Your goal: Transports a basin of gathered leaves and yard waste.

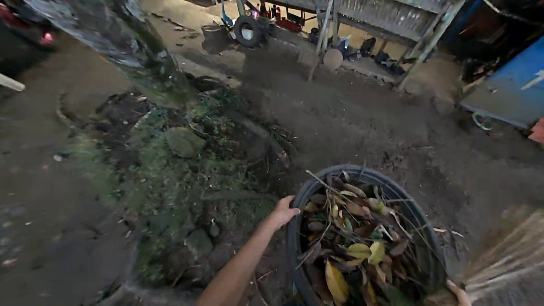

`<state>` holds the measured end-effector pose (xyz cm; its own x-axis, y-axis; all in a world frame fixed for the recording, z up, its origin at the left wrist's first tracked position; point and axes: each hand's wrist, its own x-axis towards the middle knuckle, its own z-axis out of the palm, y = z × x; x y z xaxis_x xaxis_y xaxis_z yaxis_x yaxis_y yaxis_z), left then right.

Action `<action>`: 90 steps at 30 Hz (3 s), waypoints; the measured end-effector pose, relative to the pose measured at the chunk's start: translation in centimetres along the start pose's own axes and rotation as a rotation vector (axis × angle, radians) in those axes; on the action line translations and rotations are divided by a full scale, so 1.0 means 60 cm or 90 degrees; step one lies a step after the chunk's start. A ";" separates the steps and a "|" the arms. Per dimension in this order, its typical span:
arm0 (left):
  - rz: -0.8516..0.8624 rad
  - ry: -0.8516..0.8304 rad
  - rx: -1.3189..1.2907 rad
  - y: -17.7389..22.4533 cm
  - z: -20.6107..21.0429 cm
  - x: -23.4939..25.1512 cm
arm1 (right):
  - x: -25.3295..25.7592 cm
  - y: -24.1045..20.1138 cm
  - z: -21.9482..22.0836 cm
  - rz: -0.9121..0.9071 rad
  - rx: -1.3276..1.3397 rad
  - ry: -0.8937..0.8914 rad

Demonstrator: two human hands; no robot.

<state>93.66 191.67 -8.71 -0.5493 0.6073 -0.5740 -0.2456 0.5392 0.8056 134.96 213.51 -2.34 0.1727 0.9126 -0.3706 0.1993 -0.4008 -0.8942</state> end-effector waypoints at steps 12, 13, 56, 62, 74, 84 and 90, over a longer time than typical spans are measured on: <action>0.049 0.236 -0.151 0.115 -0.275 0.044 | 0.032 -0.299 0.449 -0.114 -0.058 -0.176; 0.043 0.255 -0.154 0.114 -0.295 0.059 | 0.040 -0.308 0.496 -0.113 -0.057 -0.195; -0.232 0.326 0.058 0.671 -0.636 1.074 | 0.667 -0.617 1.589 0.176 -0.101 -0.297; -0.209 0.226 0.091 0.827 -0.557 1.323 | 0.854 -0.664 1.608 0.213 0.037 -0.194; -0.214 0.075 0.208 1.113 -0.413 1.767 | 1.176 -0.774 1.720 0.242 0.093 -0.037; -0.233 -0.005 0.215 1.247 -0.382 2.179 | 1.393 -0.804 1.948 0.193 0.077 0.072; -0.204 0.062 0.177 1.270 -0.347 2.411 | 1.531 -0.753 2.096 0.187 0.096 0.067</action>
<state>-21.12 308.47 -27.28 -0.5556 0.3332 -0.7618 -0.1994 0.8360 0.5111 20.50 325.58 -27.56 0.3022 0.7434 -0.5967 -0.0179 -0.6214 -0.7833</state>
